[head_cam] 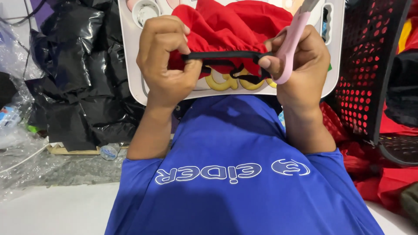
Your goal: Trimming excess elastic from a red garment using scissors.
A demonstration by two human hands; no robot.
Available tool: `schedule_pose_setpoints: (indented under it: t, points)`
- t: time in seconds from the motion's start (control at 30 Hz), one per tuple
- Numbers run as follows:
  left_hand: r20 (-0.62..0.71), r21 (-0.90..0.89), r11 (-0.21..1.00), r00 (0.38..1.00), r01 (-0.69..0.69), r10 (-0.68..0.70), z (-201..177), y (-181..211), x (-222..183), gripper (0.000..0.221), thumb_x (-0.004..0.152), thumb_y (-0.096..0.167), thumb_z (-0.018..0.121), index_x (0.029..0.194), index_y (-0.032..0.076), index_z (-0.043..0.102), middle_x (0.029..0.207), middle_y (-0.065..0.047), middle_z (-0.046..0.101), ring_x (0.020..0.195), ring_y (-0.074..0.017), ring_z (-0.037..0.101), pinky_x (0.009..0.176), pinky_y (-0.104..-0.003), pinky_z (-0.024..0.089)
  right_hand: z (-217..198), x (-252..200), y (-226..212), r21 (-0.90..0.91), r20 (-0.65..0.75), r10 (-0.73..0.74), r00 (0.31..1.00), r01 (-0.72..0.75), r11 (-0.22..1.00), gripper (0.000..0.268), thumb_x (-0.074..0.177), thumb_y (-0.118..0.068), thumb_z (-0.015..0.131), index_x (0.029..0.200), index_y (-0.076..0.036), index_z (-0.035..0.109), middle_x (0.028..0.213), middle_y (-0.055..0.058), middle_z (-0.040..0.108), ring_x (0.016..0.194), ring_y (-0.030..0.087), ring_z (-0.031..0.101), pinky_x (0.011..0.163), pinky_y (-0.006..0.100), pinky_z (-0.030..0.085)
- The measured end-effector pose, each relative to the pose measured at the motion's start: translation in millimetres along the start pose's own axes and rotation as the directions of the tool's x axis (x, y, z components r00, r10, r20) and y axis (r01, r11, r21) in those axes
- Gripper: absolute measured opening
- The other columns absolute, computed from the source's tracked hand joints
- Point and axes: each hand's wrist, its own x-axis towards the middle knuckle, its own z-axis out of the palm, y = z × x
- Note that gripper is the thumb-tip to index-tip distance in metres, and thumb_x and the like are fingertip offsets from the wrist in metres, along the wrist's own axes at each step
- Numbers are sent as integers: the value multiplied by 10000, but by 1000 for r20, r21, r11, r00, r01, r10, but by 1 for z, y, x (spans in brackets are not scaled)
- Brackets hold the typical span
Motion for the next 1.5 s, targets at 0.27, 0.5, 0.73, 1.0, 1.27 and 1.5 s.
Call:
schedule_pose_setpoints:
  t: [0.27,0.5,0.73,1.0,1.27,1.5]
  points:
    - [169,134,987,983,-90,67,3,1,-6,231,921,-64,760,1076,32,618,1031,-154,597,999,-371,585,930,-478,470,6,-1,-3,96,26,47,999,-50,994,399,810,-209,909,1020,-75,598,989,30,620,859,136,645,683,215,513]
    - [245,-37,991,963,127,-114,7,0,-5,91,1044,7,615,1048,-21,702,972,-142,621,900,-288,622,826,-380,512,1,5,2,143,78,147,986,-157,977,385,777,-244,916,973,-100,617,940,-17,608,819,80,606,718,177,455]
    - [558,-411,596,707,690,-435,6,-11,-10,222,1047,259,478,876,118,494,800,53,431,754,-85,378,716,-262,317,7,6,8,290,199,364,910,-410,865,325,792,-156,870,966,-16,634,886,54,578,587,148,532,445,246,532]
    - [426,-324,847,865,420,-266,8,-7,-10,291,976,-20,709,898,101,455,1120,-77,635,900,-174,487,857,-317,405,9,7,14,284,202,397,895,-441,851,307,808,-160,869,971,-46,637,810,36,575,574,120,525,462,232,535]
    - [200,-286,860,904,423,-378,-6,-2,-12,291,970,-153,700,959,36,479,1090,-183,729,1058,-264,735,935,-300,583,-22,11,19,-129,-26,132,991,-135,982,205,958,127,692,1042,-8,561,869,166,702,775,215,754,591,245,612]
    - [-17,-381,894,965,235,-261,-24,6,-9,303,998,-167,612,1061,49,409,1104,-293,659,1103,-402,716,948,-424,651,-91,17,58,-829,57,-86,995,95,552,282,989,-39,973,982,-26,692,829,41,700,725,97,563,617,291,435]
